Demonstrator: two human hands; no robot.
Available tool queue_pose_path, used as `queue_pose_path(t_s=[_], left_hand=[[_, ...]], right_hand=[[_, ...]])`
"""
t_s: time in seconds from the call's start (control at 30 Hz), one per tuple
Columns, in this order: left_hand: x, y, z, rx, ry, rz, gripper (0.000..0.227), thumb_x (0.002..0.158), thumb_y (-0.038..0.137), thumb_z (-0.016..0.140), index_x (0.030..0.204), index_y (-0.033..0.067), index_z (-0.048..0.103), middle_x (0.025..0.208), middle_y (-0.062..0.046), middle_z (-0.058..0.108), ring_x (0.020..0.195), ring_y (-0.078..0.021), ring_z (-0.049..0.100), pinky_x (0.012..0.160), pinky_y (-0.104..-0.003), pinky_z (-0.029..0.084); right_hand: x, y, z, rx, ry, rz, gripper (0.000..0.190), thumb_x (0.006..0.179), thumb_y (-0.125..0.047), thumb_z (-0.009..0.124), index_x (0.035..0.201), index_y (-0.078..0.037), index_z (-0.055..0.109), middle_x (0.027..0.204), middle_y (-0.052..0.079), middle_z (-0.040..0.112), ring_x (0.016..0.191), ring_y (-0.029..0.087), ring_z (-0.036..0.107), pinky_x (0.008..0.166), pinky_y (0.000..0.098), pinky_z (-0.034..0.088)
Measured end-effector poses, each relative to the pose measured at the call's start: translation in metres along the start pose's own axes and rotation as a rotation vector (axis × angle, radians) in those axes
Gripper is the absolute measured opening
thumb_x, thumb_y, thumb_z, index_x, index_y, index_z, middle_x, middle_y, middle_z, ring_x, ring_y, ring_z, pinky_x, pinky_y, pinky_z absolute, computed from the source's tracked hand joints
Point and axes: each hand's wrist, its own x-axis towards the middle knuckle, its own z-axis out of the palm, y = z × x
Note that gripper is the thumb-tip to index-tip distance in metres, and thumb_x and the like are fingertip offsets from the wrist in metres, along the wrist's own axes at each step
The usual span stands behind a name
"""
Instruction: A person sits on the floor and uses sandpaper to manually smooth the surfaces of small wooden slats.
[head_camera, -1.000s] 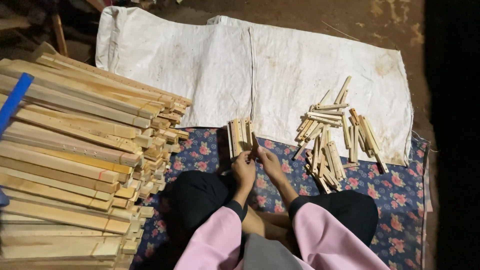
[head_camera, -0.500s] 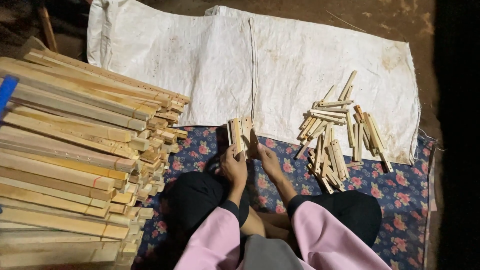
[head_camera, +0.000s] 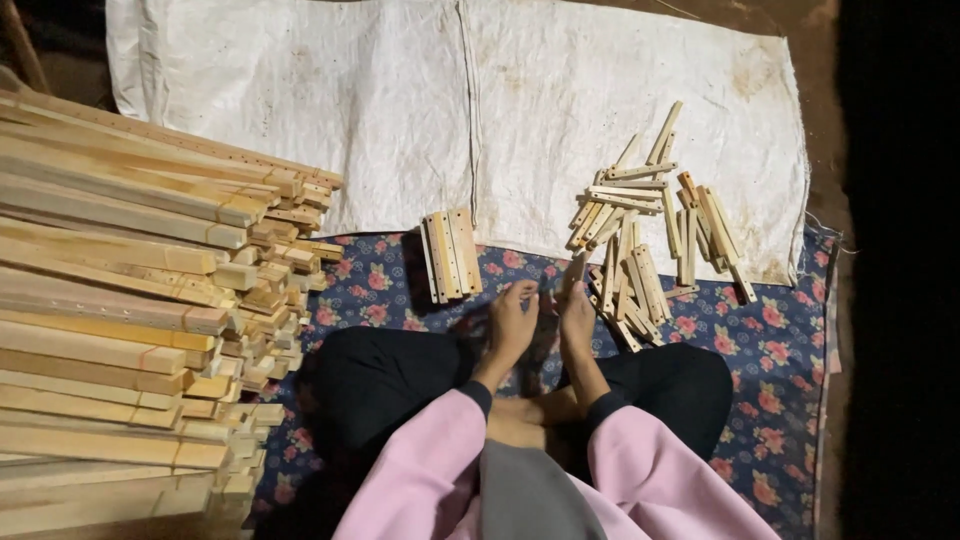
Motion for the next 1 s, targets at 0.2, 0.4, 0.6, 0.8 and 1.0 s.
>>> queue_pose_path(t_s=[0.2,0.4,0.6,0.8,1.0], left_hand=[[0.001,-0.058,0.12,0.136,-0.35,-0.23,0.034,0.092,0.013,0.065,0.125,0.0112,0.069,0.121,-0.018,0.071,0.117,-0.0368,0.067,0.1,-0.047,0.053],[0.001,-0.052,0.133,0.171,-0.204,-0.224,0.026,0.09,0.011,0.067,0.114,0.0132,0.074,0.105,-0.01,0.072,0.107,-0.0313,0.071,0.095,-0.041,0.055],[-0.007,-0.058,0.124,0.109,-0.097,-0.358,0.016,0.084,0.021,0.072,0.098,0.0169,0.078,0.092,-0.006,0.071,0.098,-0.0304,0.072,0.088,-0.039,0.057],[-0.038,-0.099,0.112,-0.256,0.088,-0.623,0.019,0.069,0.014,0.078,0.088,0.0151,0.082,0.069,-0.008,0.074,0.06,-0.0161,0.072,0.056,-0.027,0.056],[-0.069,-0.132,0.071,-0.265,0.117,-0.625,0.029,0.065,0.029,0.092,0.089,0.0162,0.083,0.073,-0.008,0.076,0.072,-0.0203,0.075,0.06,-0.031,0.058]], right_hand=[[0.02,0.012,-0.033,-0.118,-0.001,-0.045,0.066,0.105,-0.059,0.053,0.141,-0.004,0.06,0.136,0.026,0.061,0.131,0.036,0.055,0.112,0.0479,0.042],[0.017,-0.005,-0.043,-0.252,-0.132,-0.022,0.072,0.106,-0.063,0.043,0.147,-0.005,0.054,0.144,0.026,0.055,0.139,0.037,0.046,0.118,0.0496,0.033],[-0.014,-0.023,-0.05,-0.383,-0.213,-0.059,0.075,0.109,-0.061,0.028,0.146,-0.002,0.055,0.147,0.027,0.053,0.14,0.04,0.045,0.119,0.05,0.032],[-0.065,-0.031,-0.055,-0.313,-0.241,0.062,0.079,0.105,-0.059,0.04,0.146,0.007,0.05,0.151,0.029,0.046,0.144,0.04,0.04,0.121,0.0511,0.028],[-0.045,0.033,-0.077,0.198,-0.264,0.139,0.072,0.107,-0.042,0.055,0.153,0.008,0.032,0.146,0.041,0.038,0.103,0.054,0.066,0.074,0.0518,0.063]])
